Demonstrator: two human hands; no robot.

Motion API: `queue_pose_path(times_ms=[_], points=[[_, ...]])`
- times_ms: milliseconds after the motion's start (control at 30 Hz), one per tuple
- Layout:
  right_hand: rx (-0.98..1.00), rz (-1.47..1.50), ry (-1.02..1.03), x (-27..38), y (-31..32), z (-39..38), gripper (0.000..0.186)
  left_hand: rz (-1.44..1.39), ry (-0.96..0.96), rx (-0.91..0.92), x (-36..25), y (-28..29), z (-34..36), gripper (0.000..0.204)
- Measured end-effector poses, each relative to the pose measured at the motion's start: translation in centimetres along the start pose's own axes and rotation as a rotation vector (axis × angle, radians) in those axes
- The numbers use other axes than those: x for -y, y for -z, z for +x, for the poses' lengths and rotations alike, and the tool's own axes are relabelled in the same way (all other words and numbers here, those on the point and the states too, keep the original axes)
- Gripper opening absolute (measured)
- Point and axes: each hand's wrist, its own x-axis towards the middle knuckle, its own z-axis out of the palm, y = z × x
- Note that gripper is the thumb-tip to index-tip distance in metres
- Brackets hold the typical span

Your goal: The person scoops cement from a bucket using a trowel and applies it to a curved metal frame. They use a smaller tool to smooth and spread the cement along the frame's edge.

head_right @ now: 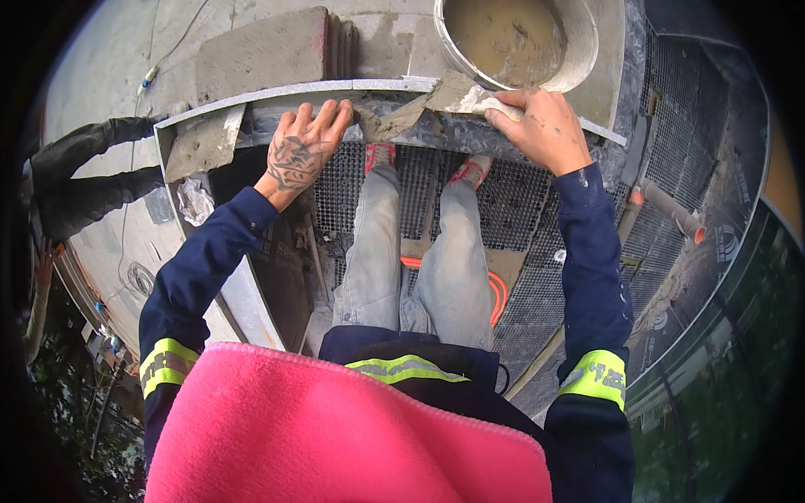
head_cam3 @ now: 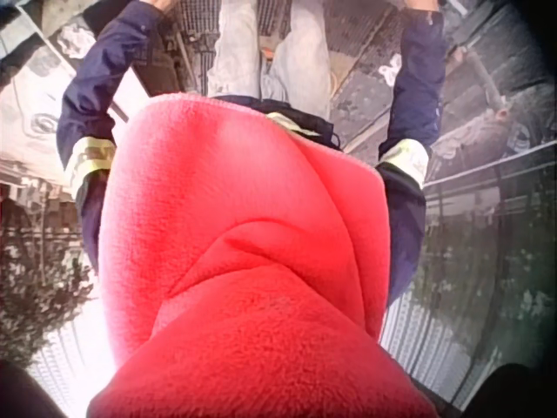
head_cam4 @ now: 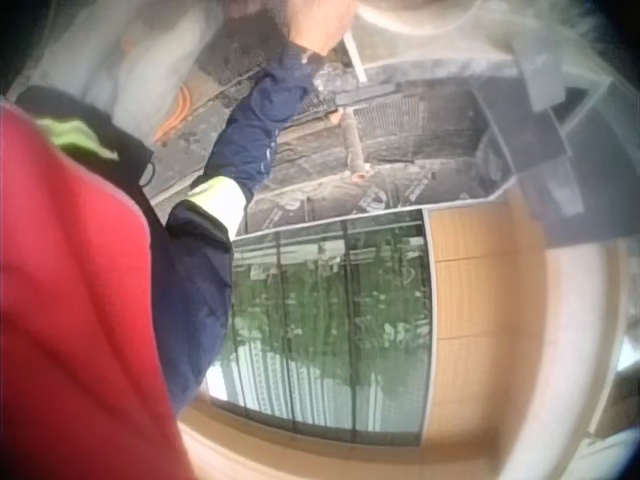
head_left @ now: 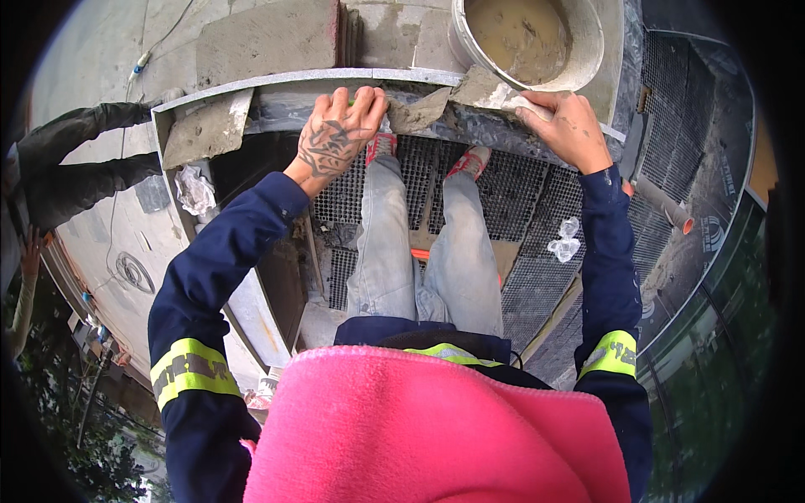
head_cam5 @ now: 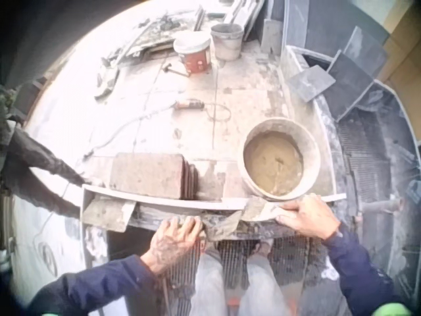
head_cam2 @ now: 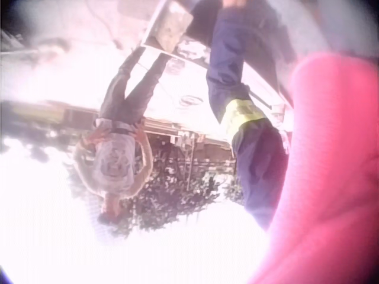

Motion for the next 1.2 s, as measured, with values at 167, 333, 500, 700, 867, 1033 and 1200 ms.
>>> queue_pose_path(times_ms=[167,333,500,700,867,1033,1200], points=[[0.027,-0.054,-0.026,-0.5,-2.3,-0.2,0.038,0.059,0.067,0.106,0.6,0.1,0.5,0.029],[0.140,0.224,-0.122,0.5,-6.8,-2.6,0.041,0.018,0.044,0.180,-0.4,-0.7,0.5,0.024],[0.128,0.139,-0.287,5.2,-8.6,-4.6,0.031,-0.048,0.017,0.232,-3.3,-2.5,0.6,0.022],[0.103,0.270,-0.437,7.5,-10.6,-5.2,0.031,0.139,0.012,0.329,-5.6,-2.0,2.9,0.011],[0.018,0.433,-0.585,9.2,-12.3,-5.6,0.033,0.131,0.112,0.363,-6.4,-2.0,1.8,0.011],[-0.004,0.705,-0.753,7.8,-15.4,-5.4,0.040,0.084,0.209,0.426,-7.9,-1.5,1.5,0.011],[-0.162,0.495,-0.615,7.1,-16.7,-4.1,0.033,-0.228,0.287,0.435,-8.3,-0.5,1.2,0.015]])
